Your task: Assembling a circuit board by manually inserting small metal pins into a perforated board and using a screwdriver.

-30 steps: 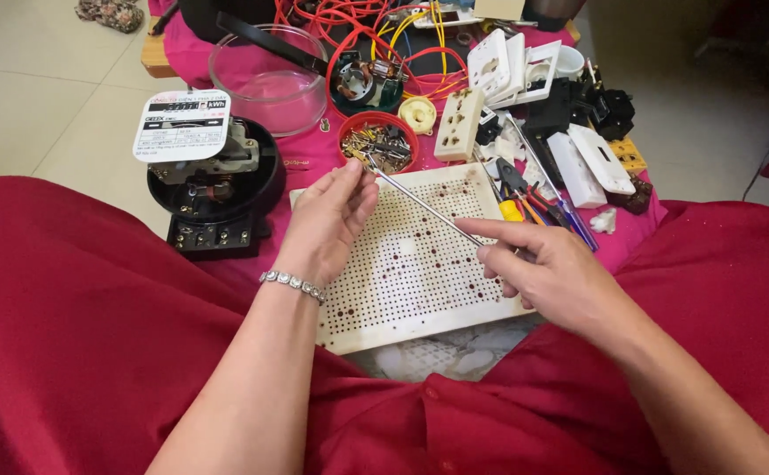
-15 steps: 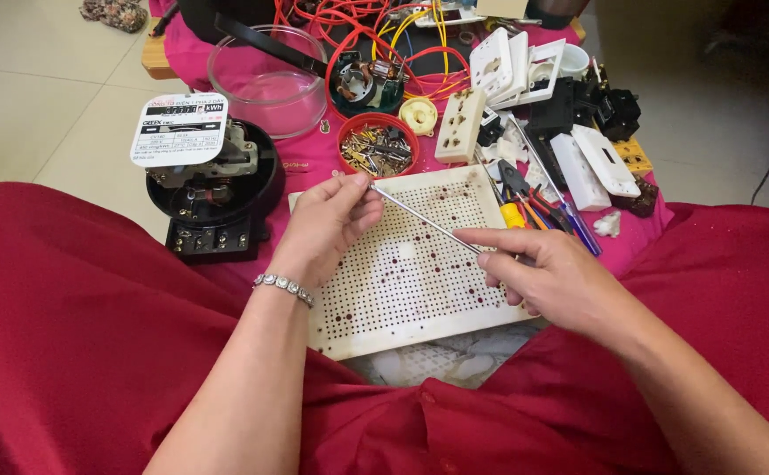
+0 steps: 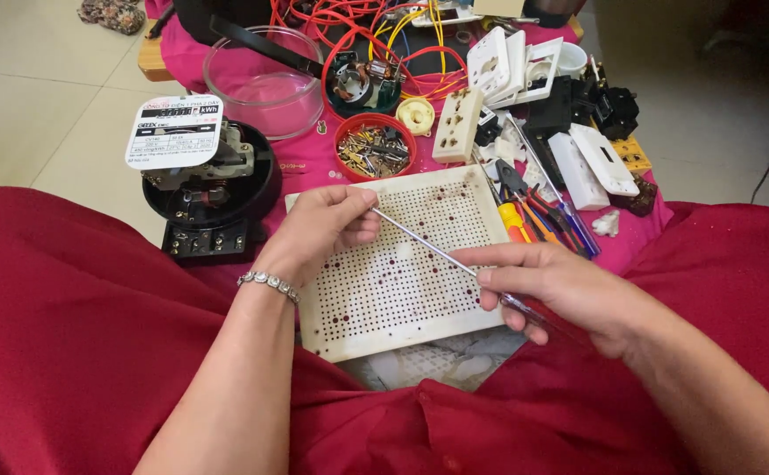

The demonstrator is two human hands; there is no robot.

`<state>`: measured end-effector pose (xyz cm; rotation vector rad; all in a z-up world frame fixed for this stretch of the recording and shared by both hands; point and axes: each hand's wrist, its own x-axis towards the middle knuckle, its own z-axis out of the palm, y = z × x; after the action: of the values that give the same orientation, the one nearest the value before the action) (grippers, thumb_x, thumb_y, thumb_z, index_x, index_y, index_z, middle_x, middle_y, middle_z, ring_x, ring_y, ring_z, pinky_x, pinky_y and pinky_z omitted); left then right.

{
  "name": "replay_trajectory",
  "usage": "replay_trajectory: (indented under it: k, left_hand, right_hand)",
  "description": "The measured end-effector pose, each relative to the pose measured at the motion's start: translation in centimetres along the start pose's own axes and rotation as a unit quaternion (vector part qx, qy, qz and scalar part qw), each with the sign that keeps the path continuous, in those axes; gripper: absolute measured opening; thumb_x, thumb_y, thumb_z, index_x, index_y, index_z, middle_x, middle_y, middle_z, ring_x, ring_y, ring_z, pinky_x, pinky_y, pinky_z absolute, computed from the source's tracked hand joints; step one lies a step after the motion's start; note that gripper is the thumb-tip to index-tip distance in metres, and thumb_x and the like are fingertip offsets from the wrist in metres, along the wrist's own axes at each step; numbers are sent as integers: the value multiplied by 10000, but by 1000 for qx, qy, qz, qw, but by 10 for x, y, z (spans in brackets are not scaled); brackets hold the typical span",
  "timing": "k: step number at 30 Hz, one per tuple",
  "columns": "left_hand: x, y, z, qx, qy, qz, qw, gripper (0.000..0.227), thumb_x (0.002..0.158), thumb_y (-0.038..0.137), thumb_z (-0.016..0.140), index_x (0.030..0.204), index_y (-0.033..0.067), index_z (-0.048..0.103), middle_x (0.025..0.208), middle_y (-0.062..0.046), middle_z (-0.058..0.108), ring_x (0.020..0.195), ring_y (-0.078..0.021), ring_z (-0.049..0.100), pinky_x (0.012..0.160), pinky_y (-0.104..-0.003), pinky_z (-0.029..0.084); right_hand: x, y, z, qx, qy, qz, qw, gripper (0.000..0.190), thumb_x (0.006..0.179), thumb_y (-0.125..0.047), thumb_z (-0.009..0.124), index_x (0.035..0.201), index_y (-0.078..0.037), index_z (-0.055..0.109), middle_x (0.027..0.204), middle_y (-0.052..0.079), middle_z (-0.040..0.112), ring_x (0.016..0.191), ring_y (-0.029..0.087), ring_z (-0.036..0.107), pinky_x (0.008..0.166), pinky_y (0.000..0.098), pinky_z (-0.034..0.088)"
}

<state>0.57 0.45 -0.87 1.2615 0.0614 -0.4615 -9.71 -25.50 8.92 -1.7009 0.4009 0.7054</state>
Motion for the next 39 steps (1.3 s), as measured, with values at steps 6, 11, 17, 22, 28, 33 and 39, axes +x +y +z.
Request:
replay_trajectory:
  k: [6,11,17,22,28,33,39]
  left_hand:
    - [-10,4,15,9,80,-7,997,252,976,154,665,1151,-28,676,855,-109,675,709,-167,659,659,-249,588]
    - [-2,-1,-5,134,209,60,967,353,968,355,640,1165,64,677,802,-147,743,654,-194,761,599,-320,670]
    - [3,-15,-26,513,369,184,753,232,934,326,686,1102,187,763,984,-104,694,953,-330,707,777,-473,605]
    - [-16,0,-2,563,328,83,754,454,907,277,631,1319,89,660,1255,-170,579,1111,-417,599,881,-564,575]
    - [-14,-2,-4,516,317,22,796,738,887,330,719,1462,-31,429,1214,-274,536,1095,-502,623,913,-606,556]
    - [-5,-1,-20,381,313,5,870,902,741,580,839,1379,22,529,1227,-213,625,1165,-419,639,964,-519,517]
    - [-10,15,-5,159,290,79,940,418,728,324,888,1064,129,733,888,-69,701,840,-193,690,738,-362,559]
  right_hand:
    - [15,18,6,-8,6,-46,999,500,918,-82,631,1410,-73,721,813,135,667,518,160,525,358,270,366]
    - [23,20,14,-58,38,-111,991,487,904,-33,630,1390,-40,671,760,198,688,491,229,642,317,308,534]
    - [27,13,24,-89,62,-116,987,478,906,-37,628,1381,-47,676,761,204,695,483,245,665,332,330,570]
    - [34,18,27,-67,96,-126,985,499,896,-50,632,1392,1,640,758,194,674,512,222,653,350,309,567]
    - [49,30,16,-20,139,-155,978,447,911,-74,629,1351,-1,661,755,180,663,528,223,651,354,313,561]
    - [41,24,22,12,154,-191,969,441,918,-75,631,1349,16,654,756,174,657,541,204,644,375,289,557]
    - [34,22,24,21,152,-210,966,408,897,-82,659,1298,-17,702,738,191,669,520,216,644,361,298,554]
